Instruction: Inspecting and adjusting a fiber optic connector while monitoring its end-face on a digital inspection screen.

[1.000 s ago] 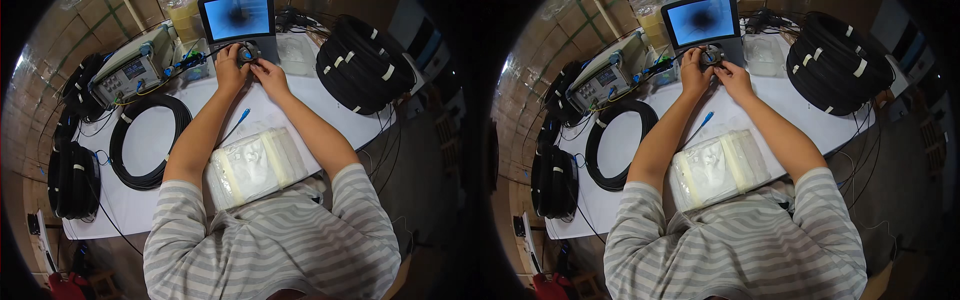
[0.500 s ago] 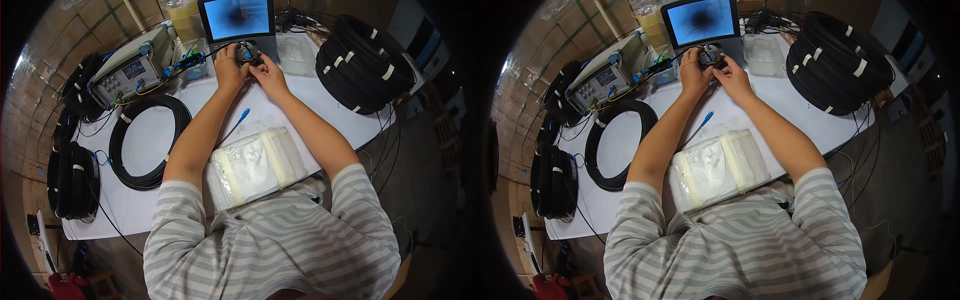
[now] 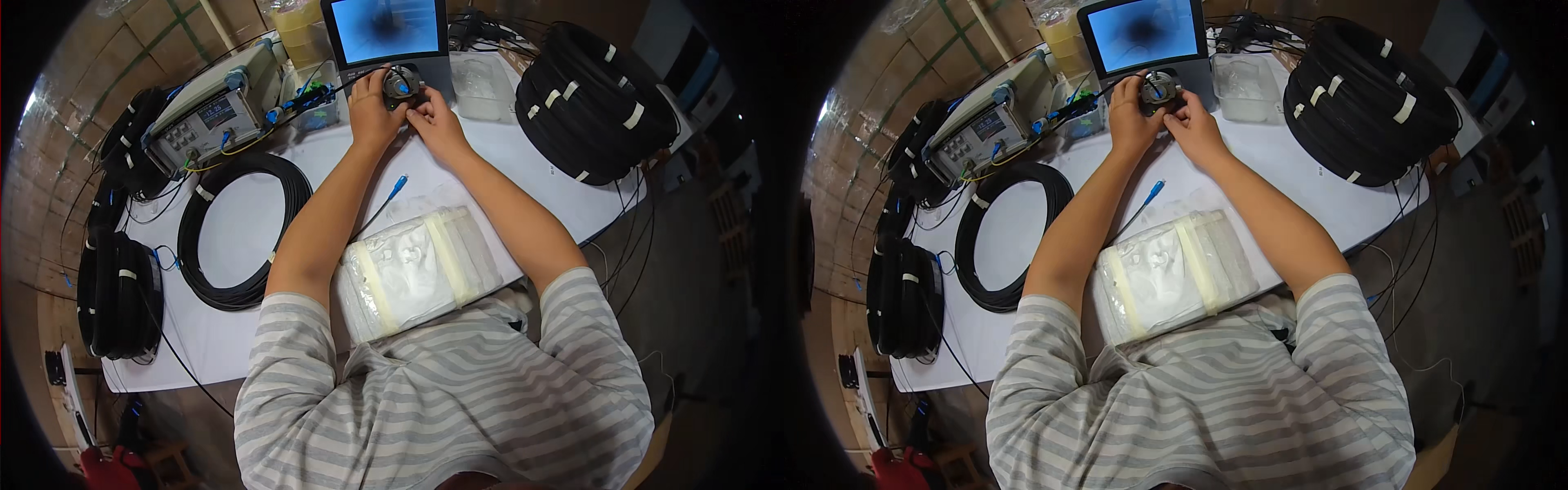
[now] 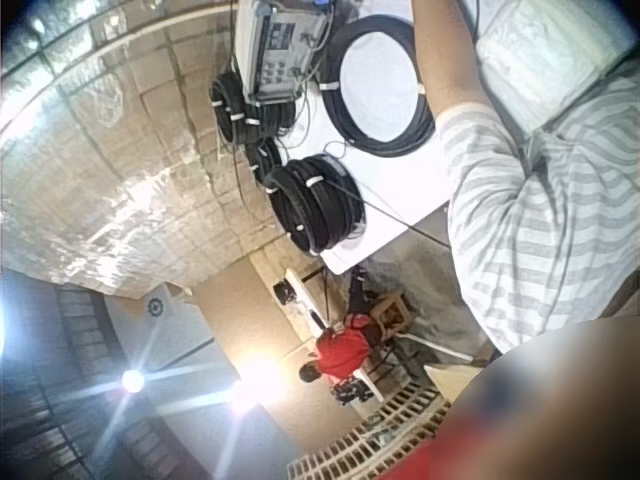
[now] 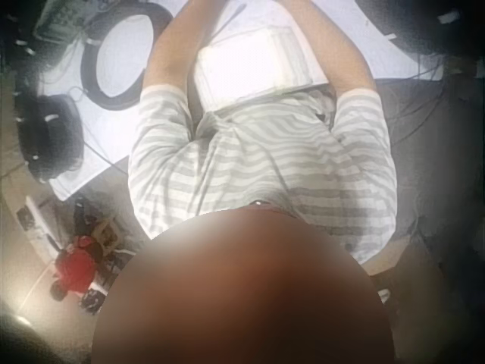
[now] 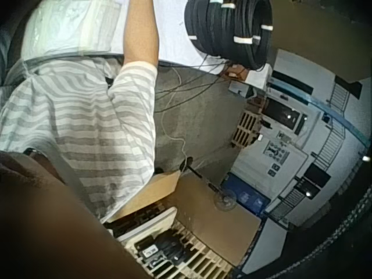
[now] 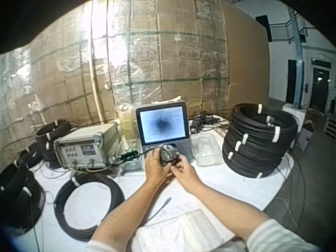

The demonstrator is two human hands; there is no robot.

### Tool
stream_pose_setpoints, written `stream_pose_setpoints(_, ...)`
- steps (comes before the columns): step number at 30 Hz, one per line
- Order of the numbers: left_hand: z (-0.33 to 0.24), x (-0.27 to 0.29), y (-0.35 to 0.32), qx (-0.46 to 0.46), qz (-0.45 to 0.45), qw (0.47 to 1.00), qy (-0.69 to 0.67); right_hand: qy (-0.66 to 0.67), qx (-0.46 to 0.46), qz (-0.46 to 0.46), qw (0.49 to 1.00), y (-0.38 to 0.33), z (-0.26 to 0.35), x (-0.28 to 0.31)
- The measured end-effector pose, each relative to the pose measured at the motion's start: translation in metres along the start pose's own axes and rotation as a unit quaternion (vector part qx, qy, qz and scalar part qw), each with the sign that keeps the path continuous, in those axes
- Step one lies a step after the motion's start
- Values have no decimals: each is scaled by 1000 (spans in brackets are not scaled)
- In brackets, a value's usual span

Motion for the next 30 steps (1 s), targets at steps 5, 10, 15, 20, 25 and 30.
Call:
stream_pose_setpoints(5, 7, -4, -1, -24, 19, 999, -13, 35, -6, 15, 999, 0, 1, -1)
stream_pose_setpoints(10, 11, -4, -1, -16, 8, 999, -36, 68, -53, 39, 996, -4, 4, -4)
stream_pose_setpoints(15, 10, -6, 2, 29, 2, 999, -43, 125, -51, 57, 989, -3, 2, -2)
stream_pose_setpoints(20, 14, -3, -1, 39, -13, 998, -54, 103, -27, 89, 990, -3, 10, -9)
stream_pose_setpoints(25, 6, -4, -1, -11, 5, 999, -40, 103, -39, 50, 993, -1, 0, -1)
stream_pose_setpoints(30, 15, -5, -2, 8, 15, 998, -56, 108, -40, 67, 991, -3, 4, -5)
Point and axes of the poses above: each hand's wrist, its own y-axis towards the middle knuckle, its own x-axis out of the back of the hand, z = x × y, the point moved 9 cm from there along y, towards the middle knuckle, and after that the axes turned 8 degrees about -x, right-handed, at the moved point
